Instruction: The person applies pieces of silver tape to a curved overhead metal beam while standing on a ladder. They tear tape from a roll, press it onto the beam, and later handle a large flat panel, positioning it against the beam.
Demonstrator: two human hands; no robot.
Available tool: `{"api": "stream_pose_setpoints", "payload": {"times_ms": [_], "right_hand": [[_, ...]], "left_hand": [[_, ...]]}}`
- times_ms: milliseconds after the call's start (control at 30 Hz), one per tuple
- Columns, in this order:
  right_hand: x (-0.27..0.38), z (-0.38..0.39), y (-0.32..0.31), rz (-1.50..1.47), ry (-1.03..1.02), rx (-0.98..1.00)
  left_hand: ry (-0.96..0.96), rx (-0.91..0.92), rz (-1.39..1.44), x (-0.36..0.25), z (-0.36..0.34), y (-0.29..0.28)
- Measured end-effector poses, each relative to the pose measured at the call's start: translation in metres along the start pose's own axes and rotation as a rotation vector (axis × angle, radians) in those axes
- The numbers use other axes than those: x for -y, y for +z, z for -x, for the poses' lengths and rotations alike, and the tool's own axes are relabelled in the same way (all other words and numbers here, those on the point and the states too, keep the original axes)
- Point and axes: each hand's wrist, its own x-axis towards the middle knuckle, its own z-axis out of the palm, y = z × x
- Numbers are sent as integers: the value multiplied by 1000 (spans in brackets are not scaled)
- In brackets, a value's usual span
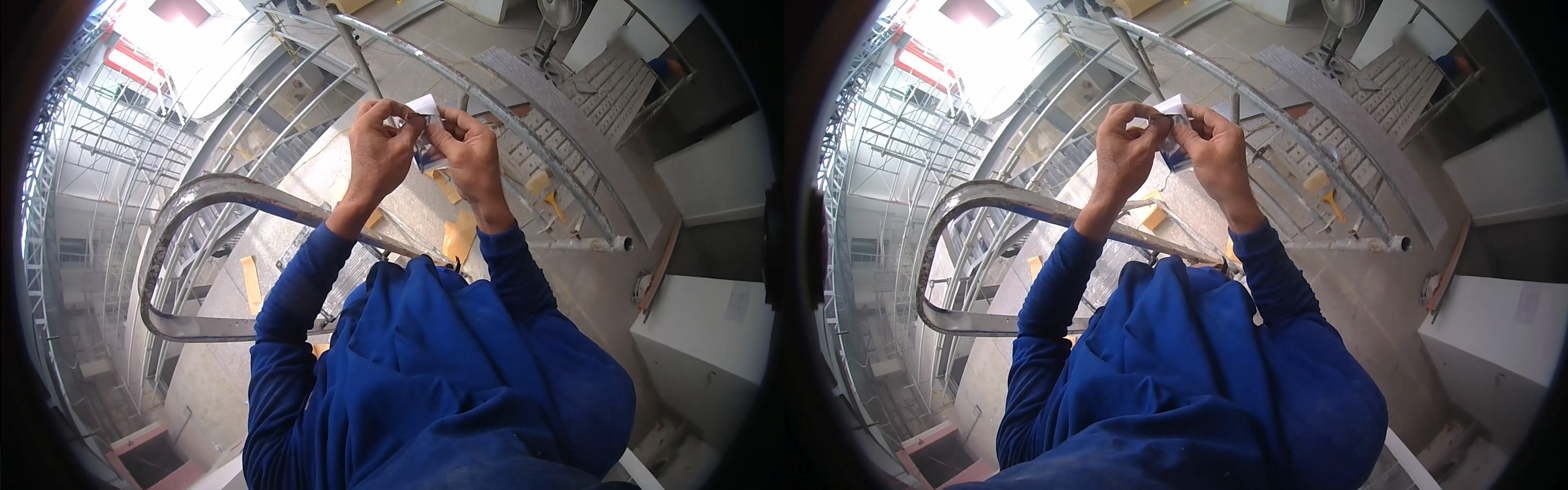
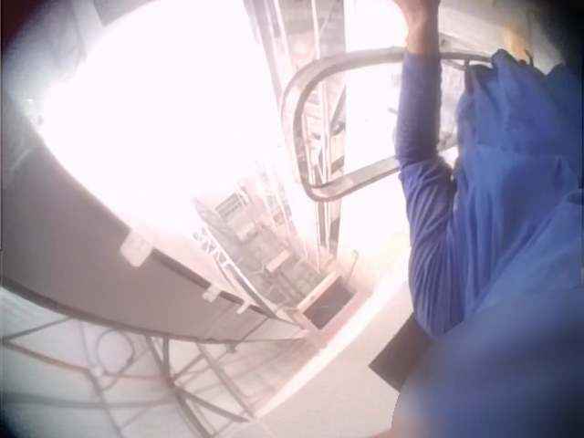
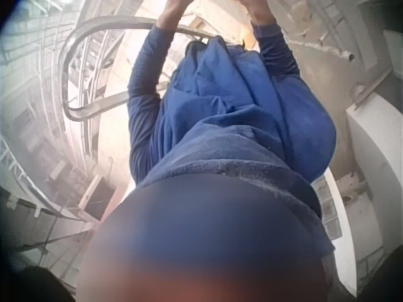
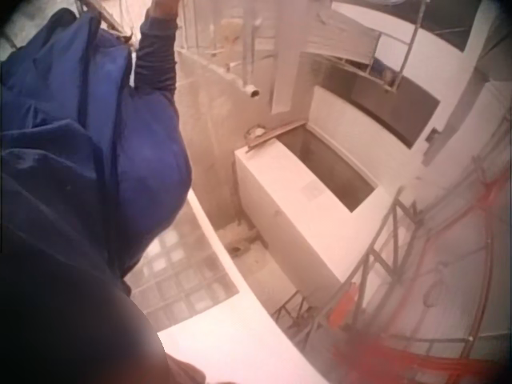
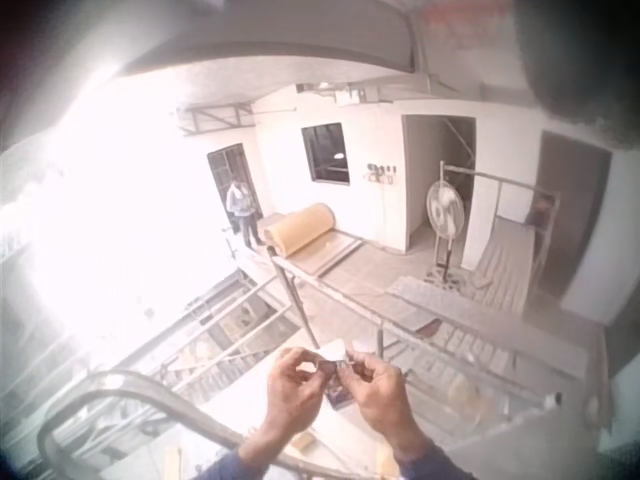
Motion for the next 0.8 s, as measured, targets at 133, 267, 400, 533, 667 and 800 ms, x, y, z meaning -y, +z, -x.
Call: {"api": "stream_pose_setpoints", "payload": {"times_ms": [133,267,400,533,667,800], "right_hand": [[-7,2,1,12,15,-50],[-9,3,3,19,-28,-61],[-3,4,3,126,-73,-47],[1,5,9,125,-66,11],[1,6,14,133,-18,6],[2,6,18,146,11,-26]], "left_hand": [[3,50,-76,6,2,-13],[-52,92,-30,9,2,-19],[83,100,-206,7,-2,-28],[206,168,-386,6,-7,-36],[26,171,-263,3,-6,-35],[-54,183,-142,1,-4,-35]]}}
